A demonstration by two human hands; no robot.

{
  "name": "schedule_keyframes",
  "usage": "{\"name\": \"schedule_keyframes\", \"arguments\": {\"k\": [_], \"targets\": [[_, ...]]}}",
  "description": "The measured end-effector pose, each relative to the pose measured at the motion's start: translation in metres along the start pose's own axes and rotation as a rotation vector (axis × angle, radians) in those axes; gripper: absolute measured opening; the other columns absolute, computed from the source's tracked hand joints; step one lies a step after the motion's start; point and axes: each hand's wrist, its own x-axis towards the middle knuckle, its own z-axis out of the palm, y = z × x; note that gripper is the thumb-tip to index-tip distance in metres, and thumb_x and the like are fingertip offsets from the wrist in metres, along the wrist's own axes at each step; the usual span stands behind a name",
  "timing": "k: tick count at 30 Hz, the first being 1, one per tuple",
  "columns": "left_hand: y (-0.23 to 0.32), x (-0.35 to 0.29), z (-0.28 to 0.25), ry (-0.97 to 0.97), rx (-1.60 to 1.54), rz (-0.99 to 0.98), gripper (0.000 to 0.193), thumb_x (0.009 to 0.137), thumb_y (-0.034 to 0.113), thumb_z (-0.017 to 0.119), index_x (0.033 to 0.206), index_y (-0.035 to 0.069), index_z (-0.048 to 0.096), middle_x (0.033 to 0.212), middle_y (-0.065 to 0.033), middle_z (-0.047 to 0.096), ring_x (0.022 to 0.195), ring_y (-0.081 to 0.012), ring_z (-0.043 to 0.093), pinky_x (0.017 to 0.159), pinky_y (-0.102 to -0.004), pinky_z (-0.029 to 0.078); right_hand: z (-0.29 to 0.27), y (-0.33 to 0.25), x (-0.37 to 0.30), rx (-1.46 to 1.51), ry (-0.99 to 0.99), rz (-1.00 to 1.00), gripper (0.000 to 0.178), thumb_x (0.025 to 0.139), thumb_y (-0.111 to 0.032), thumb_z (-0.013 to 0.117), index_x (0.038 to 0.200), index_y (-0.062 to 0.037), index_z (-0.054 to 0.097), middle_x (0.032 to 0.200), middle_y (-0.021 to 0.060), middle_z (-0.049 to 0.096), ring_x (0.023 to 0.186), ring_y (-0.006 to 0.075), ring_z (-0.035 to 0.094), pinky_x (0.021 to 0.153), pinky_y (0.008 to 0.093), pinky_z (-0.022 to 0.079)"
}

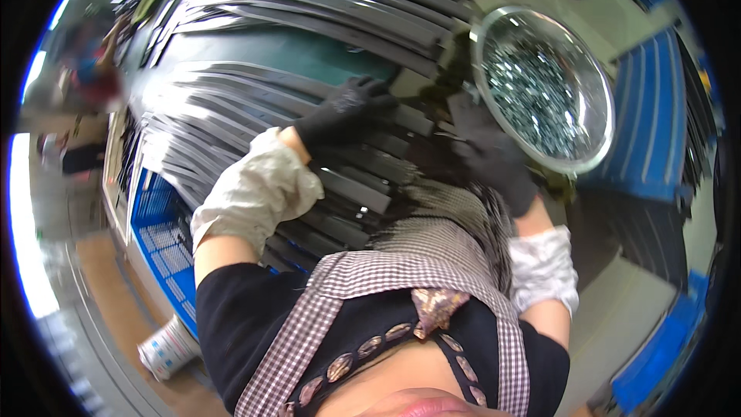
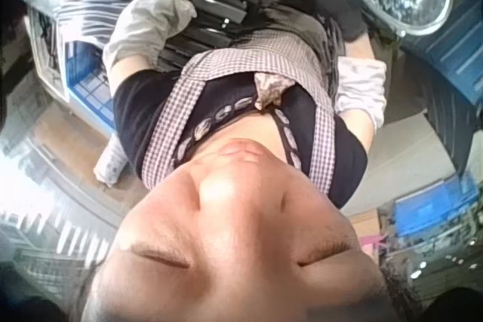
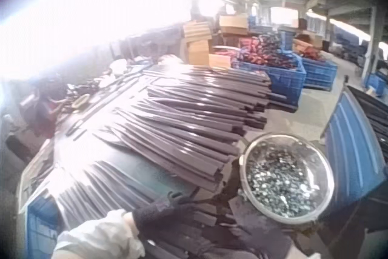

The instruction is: The person inserts small metal fasteners into holes on long, curved metal bars, then places the bars into a blue crate. The person repeats this process for multiple bars, handling them one at a time.

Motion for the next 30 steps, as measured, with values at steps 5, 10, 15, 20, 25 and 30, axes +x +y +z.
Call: {"name": "schedule_keyframes", "arguments": {"k": [5,10,15,20,25,30], "targets": [[-0.001,-0.003,-0.007,0.022,-0.111,-0.004,0.034,0.082,0.022,0.068,0.113,0.009,0.062,0.103,-0.0120,0.058,0.098,-0.0337,0.058,0.081,-0.0429,0.050,-0.054,0.073,-0.011,-0.081,-0.047,0.251,0.025,0.088,-0.030,0.069,0.099,-0.0072,0.071,0.085,0.0116,0.068,0.075,0.0303,0.065,0.068,0.0404,0.051],[0.018,-0.011,-0.017,-0.023,-0.232,-0.002,0.034,0.083,0.020,0.067,0.114,0.007,0.061,0.105,-0.0128,0.058,0.098,-0.0326,0.058,0.081,-0.0429,0.050,-0.064,0.141,-0.018,-0.539,-0.343,0.551,0.056,0.081,-0.038,0.072,0.128,-0.0101,0.058,0.119,0.0182,0.064,0.104,0.0370,0.064,0.089,0.0459,0.051],[0.037,-0.031,-0.036,0.027,-0.269,0.000,0.034,0.084,0.017,0.065,0.117,0.010,0.062,0.106,-0.0113,0.056,0.098,-0.0314,0.057,0.081,-0.0431,0.050,-0.043,0.186,-0.028,-0.589,-0.466,0.564,0.056,0.079,-0.021,0.067,0.133,-0.0103,0.058,0.117,0.0193,0.067,0.106,0.0360,0.064,0.091,0.0444,0.051],[0.054,-0.048,-0.037,-0.021,-0.307,-0.105,0.026,0.084,0.018,0.062,0.110,0.014,0.065,0.100,-0.0090,0.057,0.097,-0.0307,0.057,0.082,-0.0413,0.049,-0.041,0.201,-0.030,-0.571,-0.363,0.529,0.039,0.079,-0.010,0.057,0.116,-0.0083,0.069,0.110,0.0171,0.070,0.104,0.0346,0.065,0.089,0.0439,0.052],[0.067,-0.050,-0.038,-0.034,-0.325,-0.248,0.019,0.083,0.019,0.063,0.100,0.011,0.067,0.098,-0.0104,0.060,0.097,-0.0319,0.059,0.083,-0.0424,0.049,-0.048,0.191,-0.028,-0.519,-0.275,0.531,0.028,0.082,-0.010,0.058,0.107,-0.0105,0.070,0.103,0.0166,0.070,0.097,0.0361,0.066,0.082,0.0455,0.052],[0.063,-0.042,-0.035,0.094,-0.138,-0.339,0.018,0.083,0.022,0.066,0.091,0.007,0.066,0.097,-0.0152,0.062,0.096,-0.0344,0.060,0.085,-0.0444,0.049,-0.064,0.180,-0.033,-0.448,-0.064,0.455,0.015,0.086,-0.016,0.061,0.096,-0.0075,0.068,0.093,0.0150,0.070,0.085,0.0368,0.066,0.075,0.0461,0.051]]}}
